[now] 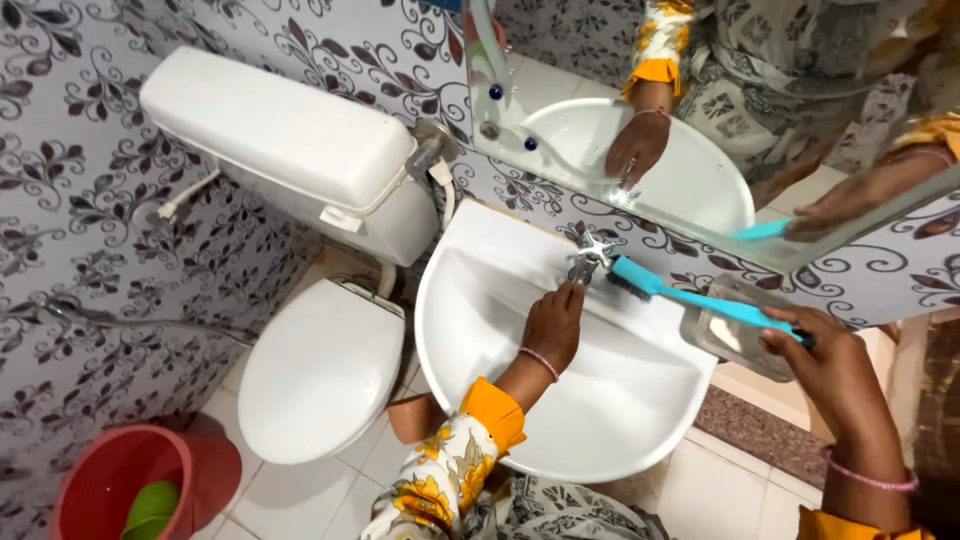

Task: The person scrubs the faucet, the basin, and the drain area of a white sink using a blue brush.

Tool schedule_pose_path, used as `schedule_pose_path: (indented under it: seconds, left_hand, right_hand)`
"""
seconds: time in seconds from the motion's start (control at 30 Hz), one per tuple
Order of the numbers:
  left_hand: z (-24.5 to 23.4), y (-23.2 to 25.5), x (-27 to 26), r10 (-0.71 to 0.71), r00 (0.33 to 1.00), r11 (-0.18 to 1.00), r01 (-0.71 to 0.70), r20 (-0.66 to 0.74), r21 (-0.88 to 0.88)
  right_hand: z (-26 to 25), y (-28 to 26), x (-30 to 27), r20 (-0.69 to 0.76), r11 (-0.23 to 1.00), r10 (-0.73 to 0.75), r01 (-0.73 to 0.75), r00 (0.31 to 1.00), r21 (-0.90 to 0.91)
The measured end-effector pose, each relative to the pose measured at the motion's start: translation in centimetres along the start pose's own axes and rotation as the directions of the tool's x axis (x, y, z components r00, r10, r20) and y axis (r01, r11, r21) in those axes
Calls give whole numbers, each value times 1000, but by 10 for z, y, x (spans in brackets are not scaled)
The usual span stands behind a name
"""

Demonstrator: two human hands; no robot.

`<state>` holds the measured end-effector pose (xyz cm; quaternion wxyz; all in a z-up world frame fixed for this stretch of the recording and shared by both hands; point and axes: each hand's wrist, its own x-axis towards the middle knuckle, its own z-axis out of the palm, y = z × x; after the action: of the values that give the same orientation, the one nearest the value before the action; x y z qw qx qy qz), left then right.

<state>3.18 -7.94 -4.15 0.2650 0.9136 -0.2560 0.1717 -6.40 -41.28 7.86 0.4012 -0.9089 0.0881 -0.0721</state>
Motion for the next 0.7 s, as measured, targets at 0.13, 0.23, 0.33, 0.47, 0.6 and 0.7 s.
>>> schedule_pose_path:
  seconds: [0.13, 0.23, 0.33, 0.47, 0.6, 0.7]
  left_hand:
    - [0, 1, 2, 25, 999, 1000, -24, -35, 19]
    - [-4, 1, 1, 9, 999, 1000, -8, -37, 28]
    - [-8, 2, 4, 8, 1000, 999, -7, -22, 37]
    - [-10, 3, 1, -25, 1000, 1000, 25, -6, -4]
    - [-4, 2, 4, -17, 1000, 1000, 17, 18, 4]
    - [-5, 1, 7, -16, 999, 999, 15, 28, 41]
  right_hand:
    - [39, -35, 37, 82, 993, -108, 111, 991, -35]
    - [71, -57, 55, 109, 993, -103, 95, 989, 76]
    - [61, -45, 55, 77, 966, -258, 258, 963, 9]
    - [0, -13, 22, 53, 989, -92, 98, 994, -110]
    - [-9, -22, 23, 78, 960, -227, 236, 971, -151]
    - [37, -51, 42, 87, 957, -247, 257, 965, -133]
